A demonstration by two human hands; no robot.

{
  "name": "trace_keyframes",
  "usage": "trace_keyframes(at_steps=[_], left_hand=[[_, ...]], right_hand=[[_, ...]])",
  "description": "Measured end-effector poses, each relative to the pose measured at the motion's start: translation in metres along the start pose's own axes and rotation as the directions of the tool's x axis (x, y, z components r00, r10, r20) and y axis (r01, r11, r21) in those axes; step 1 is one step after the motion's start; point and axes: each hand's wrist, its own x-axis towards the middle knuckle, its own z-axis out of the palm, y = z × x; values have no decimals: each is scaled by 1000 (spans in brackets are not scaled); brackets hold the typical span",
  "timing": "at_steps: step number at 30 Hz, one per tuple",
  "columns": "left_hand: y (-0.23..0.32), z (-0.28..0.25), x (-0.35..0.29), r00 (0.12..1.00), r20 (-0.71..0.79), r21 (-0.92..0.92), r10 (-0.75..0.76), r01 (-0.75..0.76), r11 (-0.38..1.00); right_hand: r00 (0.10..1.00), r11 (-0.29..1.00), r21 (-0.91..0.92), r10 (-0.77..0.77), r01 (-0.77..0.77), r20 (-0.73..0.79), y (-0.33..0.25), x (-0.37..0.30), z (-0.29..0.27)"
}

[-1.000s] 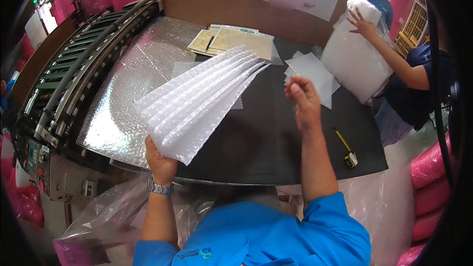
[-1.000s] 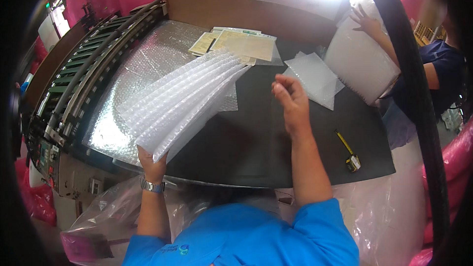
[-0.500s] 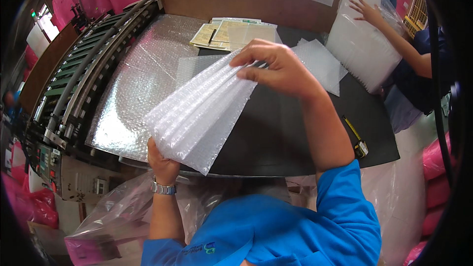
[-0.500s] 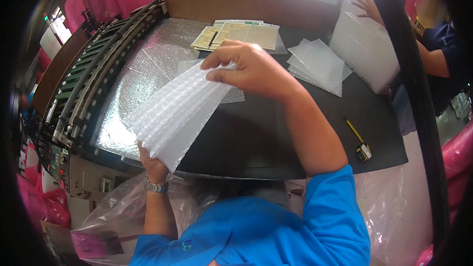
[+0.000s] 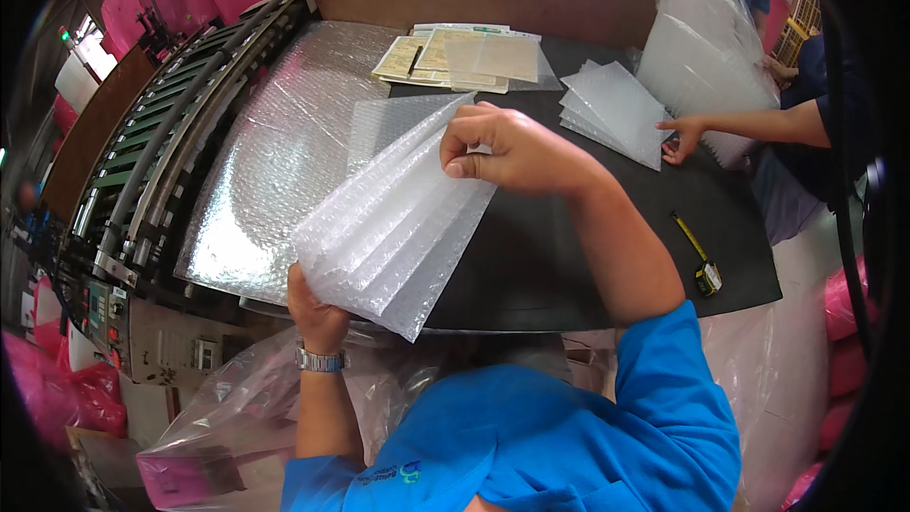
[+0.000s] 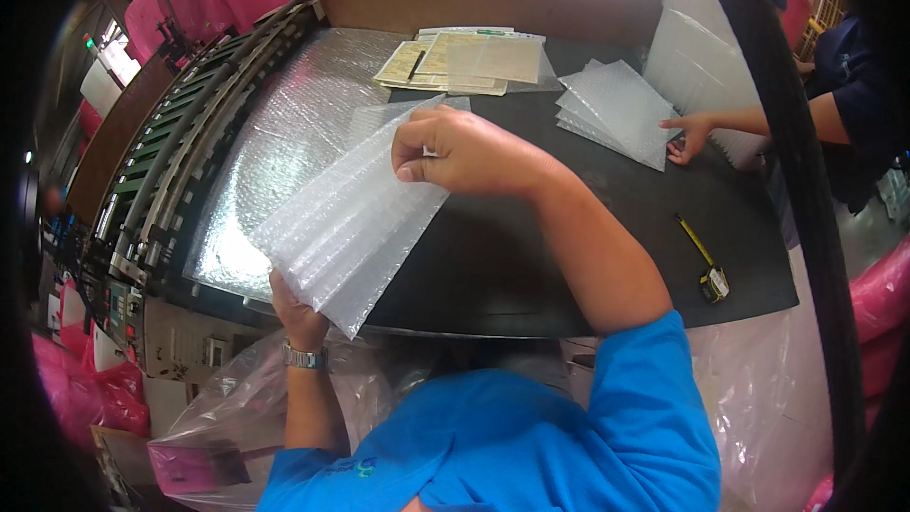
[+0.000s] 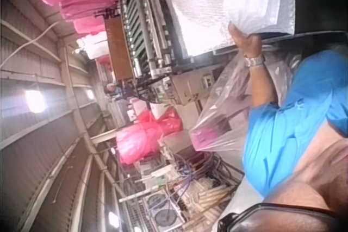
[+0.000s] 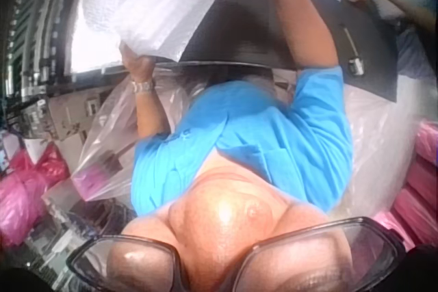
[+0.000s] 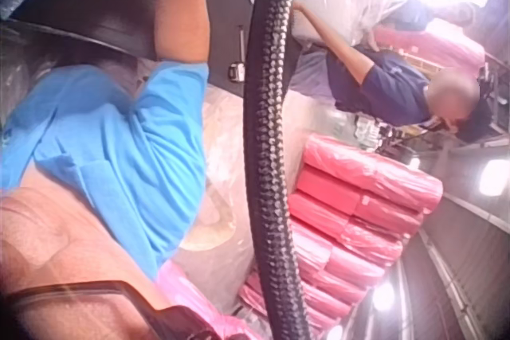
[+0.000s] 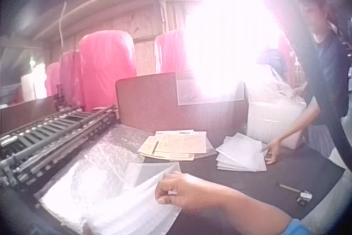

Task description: The person repeatedly picks up sheets of bubble wrap from a table, folds them, and stacks them into a neat pile. Another person is visible in the background handling similar materials.

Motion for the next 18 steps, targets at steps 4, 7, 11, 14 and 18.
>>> trace_keyframes(at_steps=[4,7,11,14,18], left_hand=[[-3,-1,-1,999,-11,-39,-39,39,998],[-17,1,-6,994,-36,-123,-103,98,988],[-20,-1,-6,994,-45,-139,-103,96,986],[-21,-1,-6,993,-52,-127,-107,100,987],[-6,-2,2,998,-56,-20,-34,33,999]], right_hand=[[969,997,-50,-75,64,-237,-13,-10,15],[911,923,383,125,39,-394,-17,-17,12],[864,826,529,110,196,-491,-3,-23,0],[884,882,459,124,111,-451,-14,-26,-1],[891,973,197,-16,118,-454,-29,-8,10]])
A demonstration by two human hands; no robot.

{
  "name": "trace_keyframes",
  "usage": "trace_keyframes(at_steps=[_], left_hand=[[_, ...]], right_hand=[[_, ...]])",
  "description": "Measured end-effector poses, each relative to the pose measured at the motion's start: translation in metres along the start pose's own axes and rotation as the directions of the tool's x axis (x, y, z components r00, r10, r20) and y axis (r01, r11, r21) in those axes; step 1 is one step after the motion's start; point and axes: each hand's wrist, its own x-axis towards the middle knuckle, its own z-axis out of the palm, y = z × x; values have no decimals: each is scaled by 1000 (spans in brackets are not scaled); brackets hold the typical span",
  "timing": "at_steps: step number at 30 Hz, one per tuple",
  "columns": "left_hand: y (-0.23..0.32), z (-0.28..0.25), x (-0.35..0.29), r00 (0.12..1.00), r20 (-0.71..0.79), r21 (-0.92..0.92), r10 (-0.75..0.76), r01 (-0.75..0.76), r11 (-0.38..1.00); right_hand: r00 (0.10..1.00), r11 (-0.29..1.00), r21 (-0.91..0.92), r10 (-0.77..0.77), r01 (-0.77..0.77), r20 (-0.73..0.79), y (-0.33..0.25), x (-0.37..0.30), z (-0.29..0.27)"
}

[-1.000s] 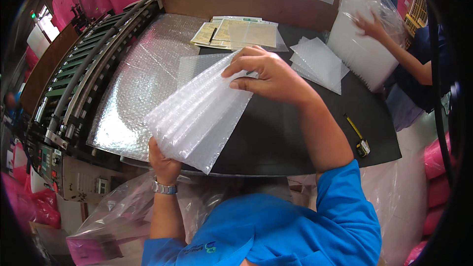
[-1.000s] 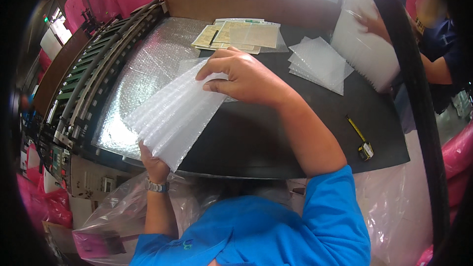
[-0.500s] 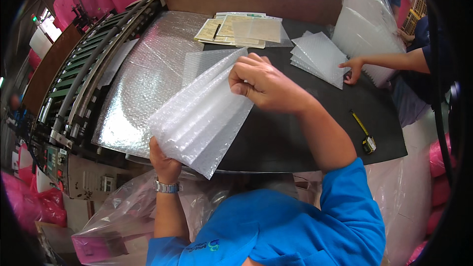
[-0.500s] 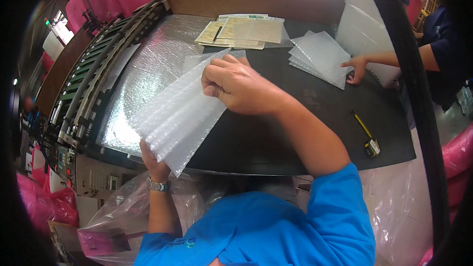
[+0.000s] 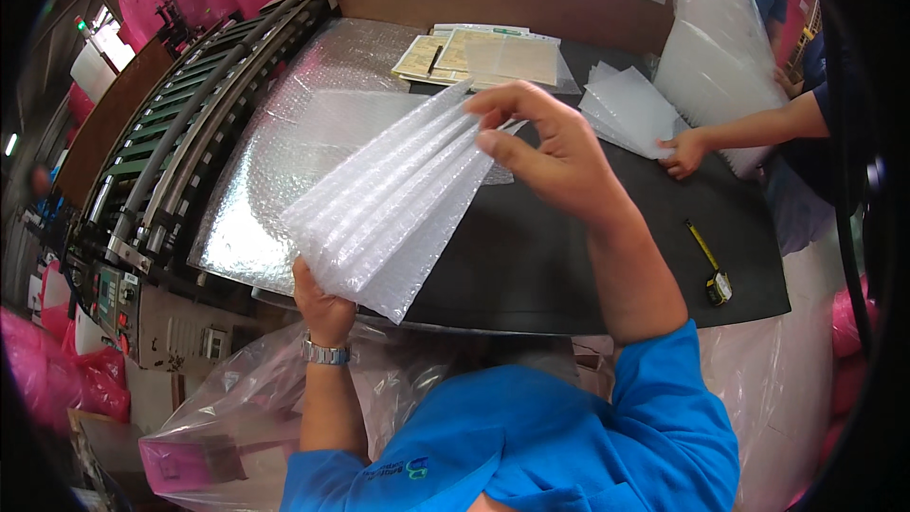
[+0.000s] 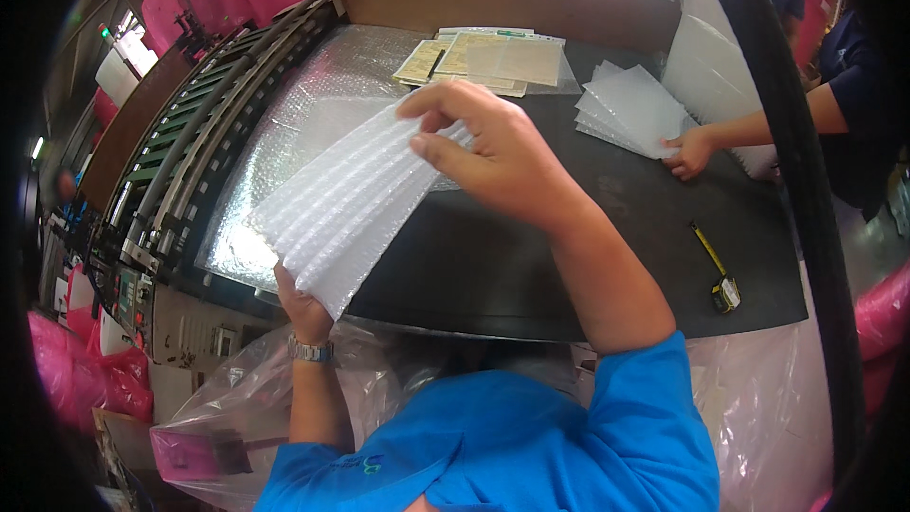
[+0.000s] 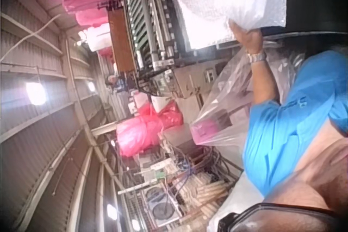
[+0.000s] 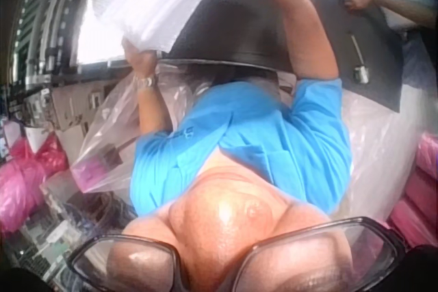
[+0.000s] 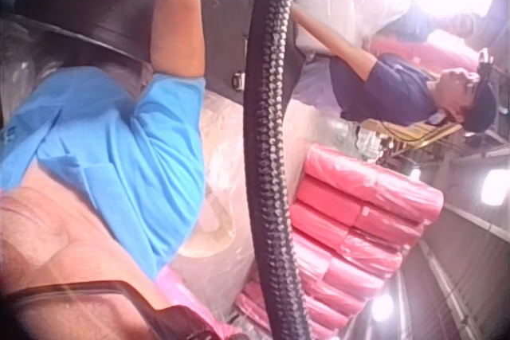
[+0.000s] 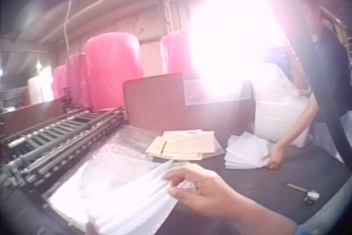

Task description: The person repeatedly picks up sheets of bubble wrap from a table, folds them, and stacks them into a neat pile. Another person is visible in the background handling similar materials.

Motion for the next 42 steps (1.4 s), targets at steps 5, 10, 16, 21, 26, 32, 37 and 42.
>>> trace_keyframes(at_steps=[5,10,16,21,26,32,37,42], left_hand=[[6,0,1,999,44,-14,22,-22,1000],[4,0,-3,999,26,-7,21,-21,1000],[9,-2,2,999,29,26,40,-41,999],[11,0,0,999,54,11,10,-10,1000],[2,-7,2,999,-28,-3,-42,42,999],[13,-19,25,918,-234,-367,-320,222,903],[17,-24,31,880,-363,-311,-306,195,930],[17,-28,31,847,-426,-209,-319,250,945]], right_hand=[[970,930,-312,-132,192,203,-2,14,13],[970,999,-18,-45,51,239,10,21,21],[994,998,51,23,-28,109,1,19,20],[944,943,-224,-181,246,277,-8,16,37],[985,948,317,41,14,-166,1,21,31],[988,937,346,93,-46,-120,34,-7,10],[962,909,334,272,-249,-25,49,-27,33],[899,880,245,337,-407,280,57,-47,57]])
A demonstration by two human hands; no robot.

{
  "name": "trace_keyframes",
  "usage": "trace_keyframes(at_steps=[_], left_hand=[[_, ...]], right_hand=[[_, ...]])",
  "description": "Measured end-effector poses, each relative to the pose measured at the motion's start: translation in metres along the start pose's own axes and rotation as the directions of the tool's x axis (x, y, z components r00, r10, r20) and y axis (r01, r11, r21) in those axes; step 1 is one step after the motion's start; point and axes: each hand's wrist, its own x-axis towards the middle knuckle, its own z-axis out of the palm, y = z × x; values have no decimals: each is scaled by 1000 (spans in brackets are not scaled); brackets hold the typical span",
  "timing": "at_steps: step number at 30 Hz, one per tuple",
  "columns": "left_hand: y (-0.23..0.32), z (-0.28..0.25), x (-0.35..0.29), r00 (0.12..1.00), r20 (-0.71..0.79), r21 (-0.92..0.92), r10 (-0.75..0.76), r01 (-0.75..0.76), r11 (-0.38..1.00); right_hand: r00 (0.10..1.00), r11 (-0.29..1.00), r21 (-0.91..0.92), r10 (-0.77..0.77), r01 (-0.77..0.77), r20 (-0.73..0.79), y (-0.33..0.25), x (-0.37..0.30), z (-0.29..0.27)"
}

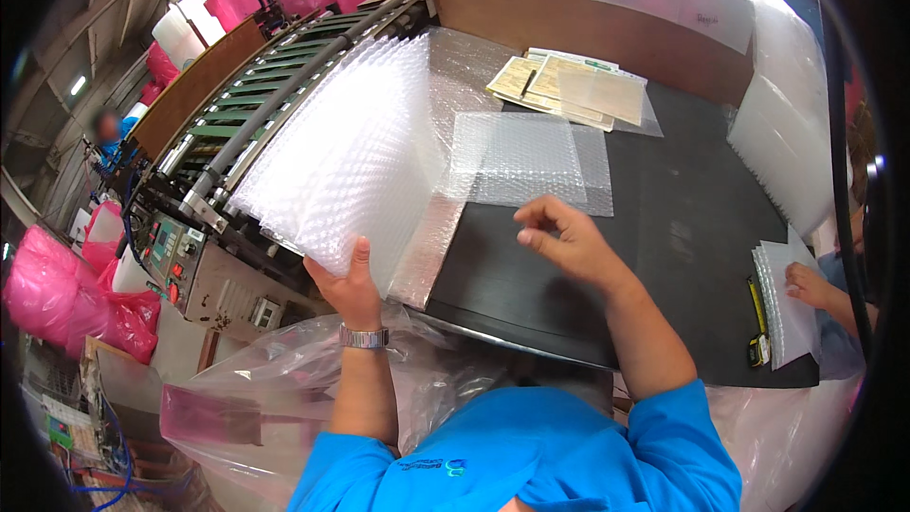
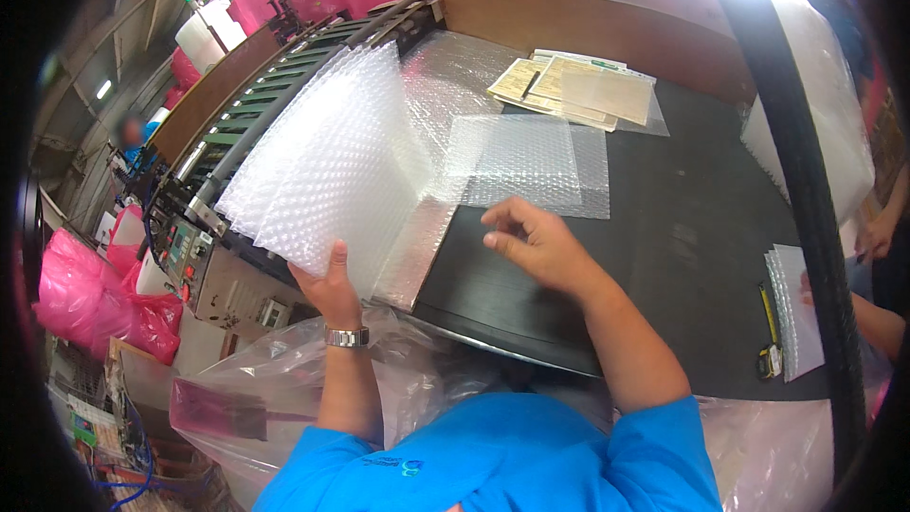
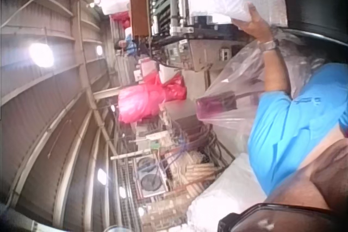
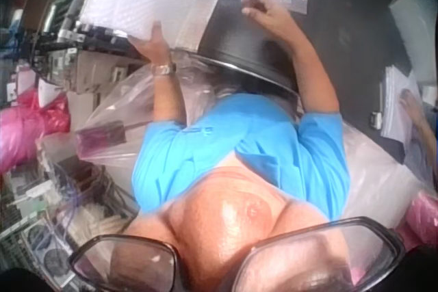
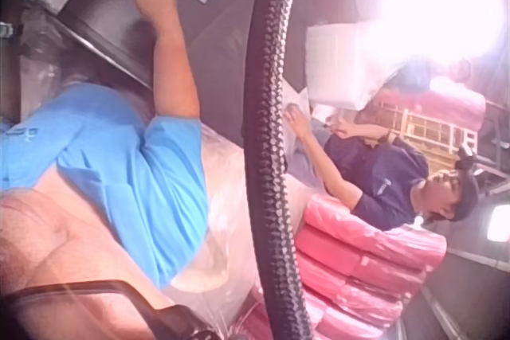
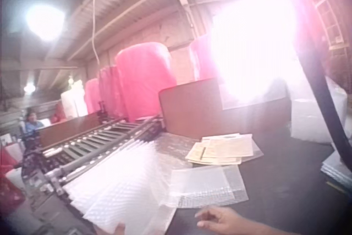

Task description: The person repeatedly picks up sheets of bubble wrap from a table, folds them, and stacks them into a neat pile. Another person is visible in the background handling similar materials.

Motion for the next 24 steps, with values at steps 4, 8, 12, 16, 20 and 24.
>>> trace_keyframes(at_steps=[4,8,12,16,20,24], left_hand=[[-4,-6,5,999,-30,79,32,-30,996],[-5,-8,7,997,-41,116,70,-64,991],[-4,-9,8,994,-46,118,98,-92,989],[-7,-11,7,993,-37,135,116,-111,985],[-6,-12,5,995,-31,103,94,-90,991],[1,-9,3,994,-31,47,107,-105,993]], right_hand=[[985,991,-134,39,-16,169,11,-1,13],[969,984,-179,58,-15,241,30,-5,23],[931,921,-389,159,-20,329,58,-9,32],[925,926,-373,189,-57,329,68,-12,37],[967,955,-295,94,-20,239,63,-4,31],[990,970,-241,56,-23,132,44,13,17]])
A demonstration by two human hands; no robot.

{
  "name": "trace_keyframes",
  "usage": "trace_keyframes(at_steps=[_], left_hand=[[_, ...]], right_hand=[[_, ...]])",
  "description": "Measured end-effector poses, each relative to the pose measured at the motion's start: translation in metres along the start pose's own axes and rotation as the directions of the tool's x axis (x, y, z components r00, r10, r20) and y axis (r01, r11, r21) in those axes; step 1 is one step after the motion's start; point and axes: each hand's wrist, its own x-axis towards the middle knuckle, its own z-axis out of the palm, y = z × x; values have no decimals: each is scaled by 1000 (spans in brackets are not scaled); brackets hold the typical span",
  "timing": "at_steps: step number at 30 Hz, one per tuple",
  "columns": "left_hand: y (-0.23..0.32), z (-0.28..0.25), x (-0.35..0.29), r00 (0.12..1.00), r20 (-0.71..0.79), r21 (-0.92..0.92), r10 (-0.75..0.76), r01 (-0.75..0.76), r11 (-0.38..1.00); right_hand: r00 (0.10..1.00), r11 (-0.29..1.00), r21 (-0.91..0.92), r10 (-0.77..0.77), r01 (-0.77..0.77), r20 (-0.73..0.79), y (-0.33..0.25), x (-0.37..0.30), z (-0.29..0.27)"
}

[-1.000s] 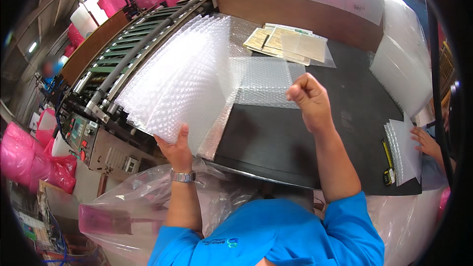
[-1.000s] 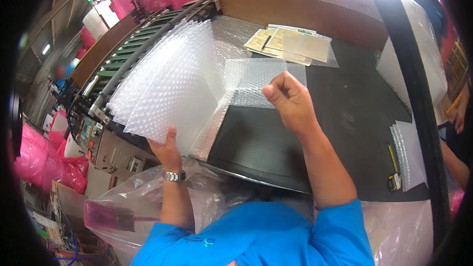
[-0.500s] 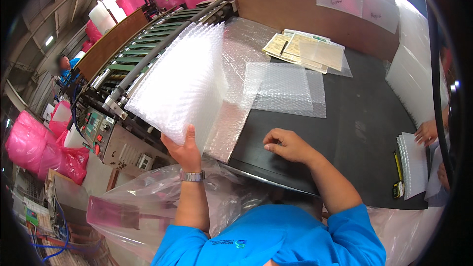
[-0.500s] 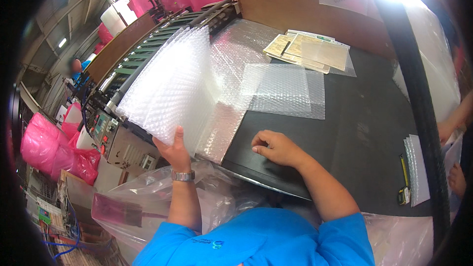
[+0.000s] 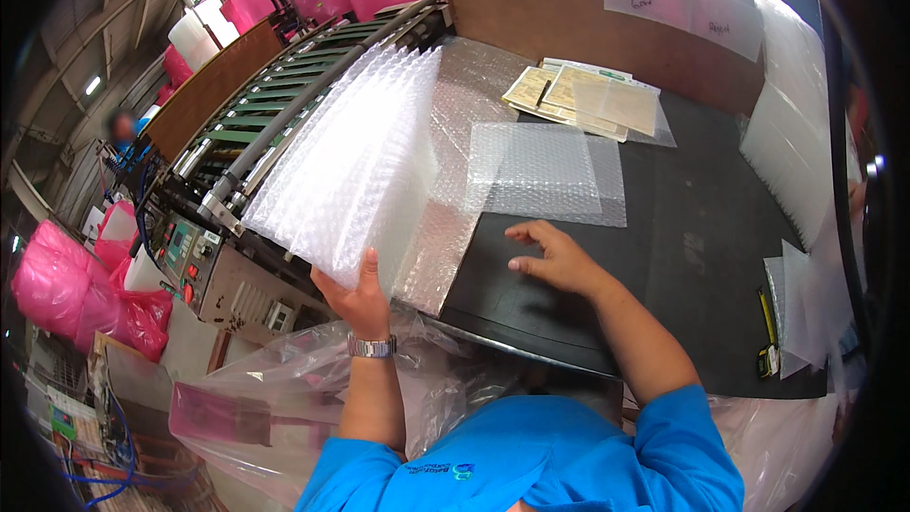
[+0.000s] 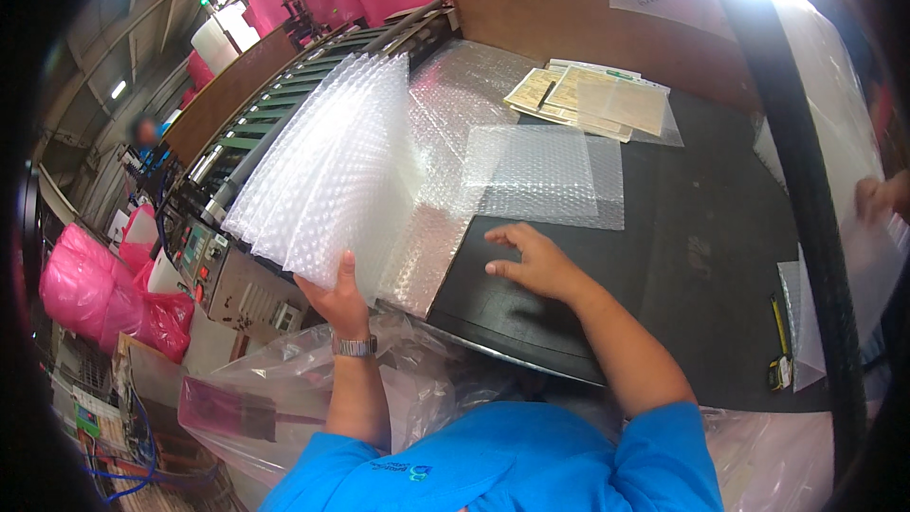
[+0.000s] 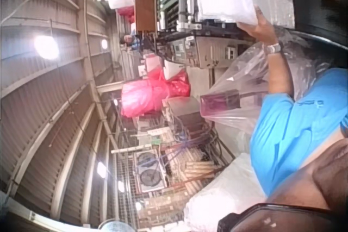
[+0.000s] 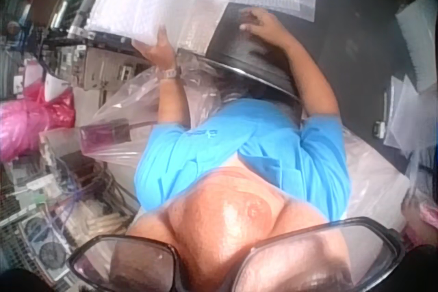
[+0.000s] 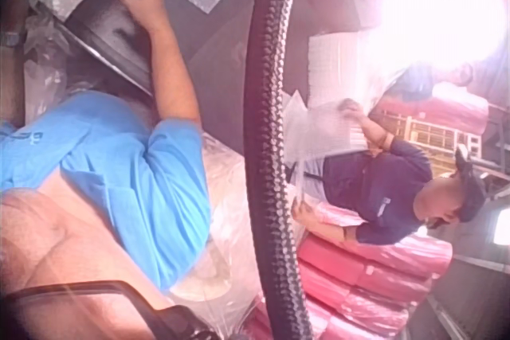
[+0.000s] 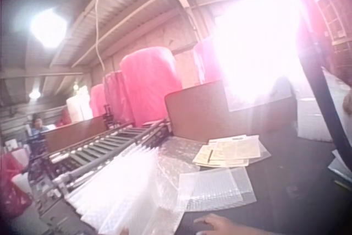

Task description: The person repeatedly picks up sheets of bubble wrap from a table, folds them, and stacks them into a neat pile. Another person is visible in the background handling similar materials.

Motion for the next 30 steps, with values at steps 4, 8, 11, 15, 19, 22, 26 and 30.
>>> trace_keyframes(at_steps=[4,8,11,15,19,22,26,30], left_hand=[[-4,2,-1,998,5,-18,59,-59,998],[-11,0,-2,991,-4,72,135,-135,988],[-17,-7,-3,985,47,132,165,-170,977],[-25,-11,-4,975,82,169,204,-216,962],[-14,-6,-5,977,70,116,200,-207,971],[4,-2,-5,986,163,-45,29,-22,999],[18,-2,-13,825,513,-297,-238,430,853],[14,-1,-28,684,575,-491,-450,728,479]], right_hand=[[999,999,46,-12,14,-45,-8,12,-14],[998,994,106,-7,13,-59,-19,16,-18],[997,990,139,-17,27,-69,-18,17,-16],[999,987,159,-4,11,-45,-18,16,-15],[999,983,182,7,0,-41,-14,15,-14],[964,991,30,-116,127,-238,-7,17,-15],[903,891,308,-210,334,-374,-11,12,-26],[994,781,624,82,-19,-73,-1,-4,-32]])
